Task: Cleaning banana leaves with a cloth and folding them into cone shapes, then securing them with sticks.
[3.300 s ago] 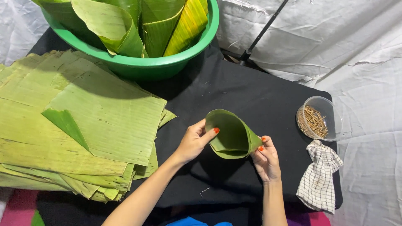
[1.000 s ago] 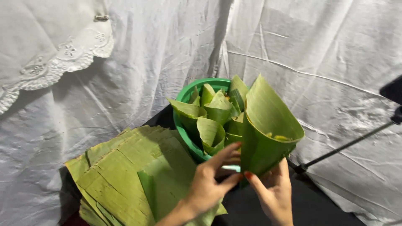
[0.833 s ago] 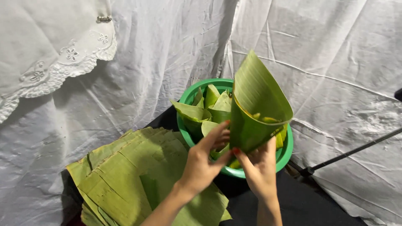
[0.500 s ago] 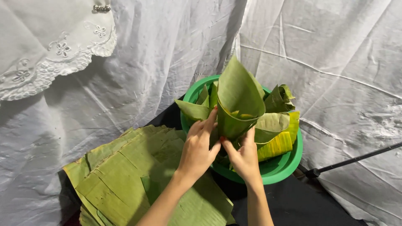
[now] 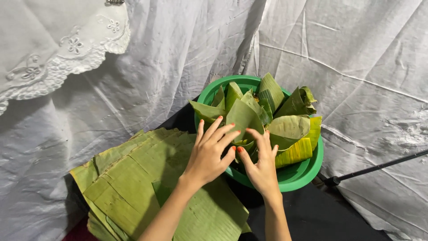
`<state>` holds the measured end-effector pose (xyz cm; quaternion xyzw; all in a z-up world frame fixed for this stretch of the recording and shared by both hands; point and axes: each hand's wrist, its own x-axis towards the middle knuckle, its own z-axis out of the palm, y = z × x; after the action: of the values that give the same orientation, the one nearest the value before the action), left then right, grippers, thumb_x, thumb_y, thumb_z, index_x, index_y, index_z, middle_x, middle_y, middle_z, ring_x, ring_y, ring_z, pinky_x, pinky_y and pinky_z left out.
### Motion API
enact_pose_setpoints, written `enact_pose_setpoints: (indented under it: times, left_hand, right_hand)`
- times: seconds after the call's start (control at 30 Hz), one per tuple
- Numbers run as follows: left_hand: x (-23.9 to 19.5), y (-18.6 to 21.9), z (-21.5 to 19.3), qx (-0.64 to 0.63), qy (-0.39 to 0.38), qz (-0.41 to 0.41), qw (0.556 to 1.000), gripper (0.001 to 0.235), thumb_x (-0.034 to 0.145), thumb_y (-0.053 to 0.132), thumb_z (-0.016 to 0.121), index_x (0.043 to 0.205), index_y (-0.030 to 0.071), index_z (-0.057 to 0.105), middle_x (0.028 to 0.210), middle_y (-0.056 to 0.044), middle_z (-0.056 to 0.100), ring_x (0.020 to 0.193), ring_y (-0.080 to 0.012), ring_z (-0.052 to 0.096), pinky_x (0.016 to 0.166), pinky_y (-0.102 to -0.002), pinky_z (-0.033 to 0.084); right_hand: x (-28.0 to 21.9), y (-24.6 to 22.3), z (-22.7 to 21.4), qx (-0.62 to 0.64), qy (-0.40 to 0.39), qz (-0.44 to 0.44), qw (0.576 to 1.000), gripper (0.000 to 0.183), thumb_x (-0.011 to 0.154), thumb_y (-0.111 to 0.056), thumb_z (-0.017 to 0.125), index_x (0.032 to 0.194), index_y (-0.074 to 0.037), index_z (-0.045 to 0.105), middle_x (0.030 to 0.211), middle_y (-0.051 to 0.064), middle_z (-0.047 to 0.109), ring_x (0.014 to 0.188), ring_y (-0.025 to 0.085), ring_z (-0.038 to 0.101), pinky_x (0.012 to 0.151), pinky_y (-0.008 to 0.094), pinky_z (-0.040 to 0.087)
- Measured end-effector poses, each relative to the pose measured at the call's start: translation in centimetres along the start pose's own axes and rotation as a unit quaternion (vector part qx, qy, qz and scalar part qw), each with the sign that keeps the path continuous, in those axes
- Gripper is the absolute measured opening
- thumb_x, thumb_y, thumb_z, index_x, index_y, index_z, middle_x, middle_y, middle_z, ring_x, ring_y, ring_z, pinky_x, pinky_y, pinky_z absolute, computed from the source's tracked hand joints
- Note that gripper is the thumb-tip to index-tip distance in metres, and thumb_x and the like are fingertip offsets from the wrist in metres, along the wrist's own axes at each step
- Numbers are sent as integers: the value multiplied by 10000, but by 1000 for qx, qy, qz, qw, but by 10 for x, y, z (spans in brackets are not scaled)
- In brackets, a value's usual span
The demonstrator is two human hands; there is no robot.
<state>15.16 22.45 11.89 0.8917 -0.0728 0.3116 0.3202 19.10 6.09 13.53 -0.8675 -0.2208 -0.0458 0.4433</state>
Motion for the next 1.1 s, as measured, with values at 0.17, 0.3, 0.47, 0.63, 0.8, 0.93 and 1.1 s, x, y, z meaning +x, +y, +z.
enact_pose_setpoints:
  times: [0.17,0.3,0.47,0.63,0.8,0.93,1.1]
  left_hand:
    - [-18,-12,13,61,31,35,997,378,904,254,584,1240,156,726,1190,-50,728,1491,-321,370,1202,-653,137]
    - [-41,-13,0,-11,40,25,999,430,950,269,569,1368,285,666,1387,56,661,1513,-283,333,1210,-643,65]
    - [-85,-33,-36,-30,60,-37,997,404,903,150,605,1296,202,677,1338,5,673,1323,-256,533,1178,-504,264]
    - [-149,-70,-49,21,34,-147,988,389,870,99,643,1257,63,655,1272,-72,672,1140,-289,609,1002,-385,452]
    - [-179,-75,-55,92,-65,-297,948,331,874,340,719,1105,108,765,1409,-153,568,1242,-358,530,1022,-436,458]
    - [-187,-67,-59,82,-65,-321,941,329,860,379,743,737,75,712,1355,-145,586,1234,-353,551,975,-439,492]
    - [-200,-59,-70,53,-70,-317,944,321,799,146,762,618,42,518,1165,-81,583,910,-273,616,807,-392,527]
  right_hand:
    - [-6,-1,2,-116,-60,15,991,448,925,-352,716,1356,-255,640,1642,257,257,1516,509,160,1124,788,22]
    - [-19,-7,-1,-91,19,-69,993,633,836,-321,815,1425,-237,601,1567,362,312,1431,617,249,1071,831,101]
    - [-95,-14,-7,-32,171,-135,975,493,864,-118,764,1324,-76,591,1503,209,456,1404,397,427,1161,525,329]
    - [-177,17,17,-3,160,-65,985,256,895,11,711,1141,5,640,1192,139,584,1031,216,570,912,313,494]
    - [-229,34,38,80,96,130,984,238,956,-42,683,1190,-11,653,937,62,642,840,130,642,763,244,532]
    - [-251,43,48,135,75,182,971,231,966,-70,674,1184,-3,637,904,59,654,800,112,622,732,228,522]
    - [-265,46,57,251,66,205,944,438,950,-3,641,1341,-88,462,741,-37,374,659,51,388,640,185,391]
